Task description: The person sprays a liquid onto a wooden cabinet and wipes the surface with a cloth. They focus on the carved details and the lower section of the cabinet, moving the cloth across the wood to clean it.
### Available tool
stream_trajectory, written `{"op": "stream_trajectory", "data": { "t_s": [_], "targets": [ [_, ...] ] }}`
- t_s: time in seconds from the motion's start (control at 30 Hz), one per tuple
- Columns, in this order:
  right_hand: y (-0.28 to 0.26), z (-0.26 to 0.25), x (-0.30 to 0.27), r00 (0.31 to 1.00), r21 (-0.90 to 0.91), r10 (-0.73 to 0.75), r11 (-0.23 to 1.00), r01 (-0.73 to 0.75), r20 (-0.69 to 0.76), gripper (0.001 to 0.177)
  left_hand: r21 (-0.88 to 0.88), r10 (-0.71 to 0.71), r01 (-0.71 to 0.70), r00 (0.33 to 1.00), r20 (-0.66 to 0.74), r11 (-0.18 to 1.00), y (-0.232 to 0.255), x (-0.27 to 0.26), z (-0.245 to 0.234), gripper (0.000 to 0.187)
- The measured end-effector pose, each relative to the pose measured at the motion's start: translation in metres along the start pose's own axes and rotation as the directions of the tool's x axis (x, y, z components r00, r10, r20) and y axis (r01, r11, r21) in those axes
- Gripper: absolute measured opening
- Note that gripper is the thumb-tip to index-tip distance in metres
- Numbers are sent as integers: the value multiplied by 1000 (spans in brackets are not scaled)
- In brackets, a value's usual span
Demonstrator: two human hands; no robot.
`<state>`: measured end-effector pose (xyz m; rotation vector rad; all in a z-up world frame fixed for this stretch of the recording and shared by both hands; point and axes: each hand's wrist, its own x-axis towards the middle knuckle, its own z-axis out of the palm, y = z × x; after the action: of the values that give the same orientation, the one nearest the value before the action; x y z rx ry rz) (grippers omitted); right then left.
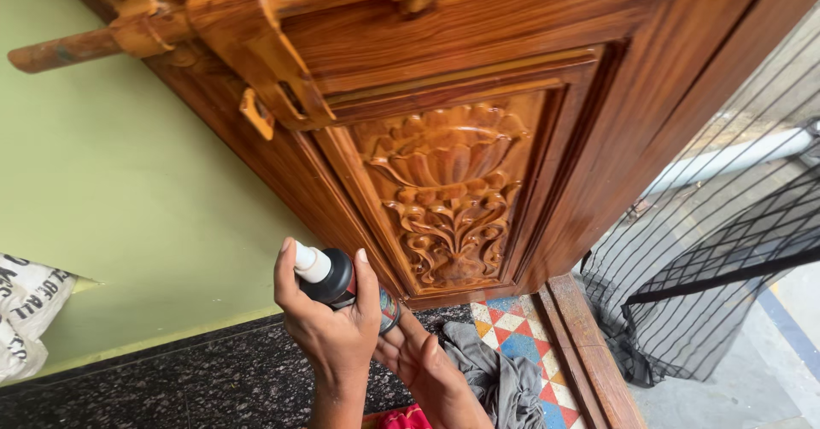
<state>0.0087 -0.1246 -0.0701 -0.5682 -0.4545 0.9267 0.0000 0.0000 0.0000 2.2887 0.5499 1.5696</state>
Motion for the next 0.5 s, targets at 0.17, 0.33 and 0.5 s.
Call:
{"op": "stream_trajectory", "data": {
  "t_s": [0.17,0.33,0.5],
  "targets": [
    [25,-9,10,1000,-9,7,1000,-7,22,118,-60,0,-5,996,-90,998,-21,-6,0,72],
    [36,-13,14,996,-39,73,996,-74,-48,119,-109,22,-28,998,-51,994,-30,-11,-3,67],
    [38,-17,15,994,-71,93,993,-96,-52,117,-36,18,-18,1000,8,999,-22,-1,-5,70]
  ]
}}
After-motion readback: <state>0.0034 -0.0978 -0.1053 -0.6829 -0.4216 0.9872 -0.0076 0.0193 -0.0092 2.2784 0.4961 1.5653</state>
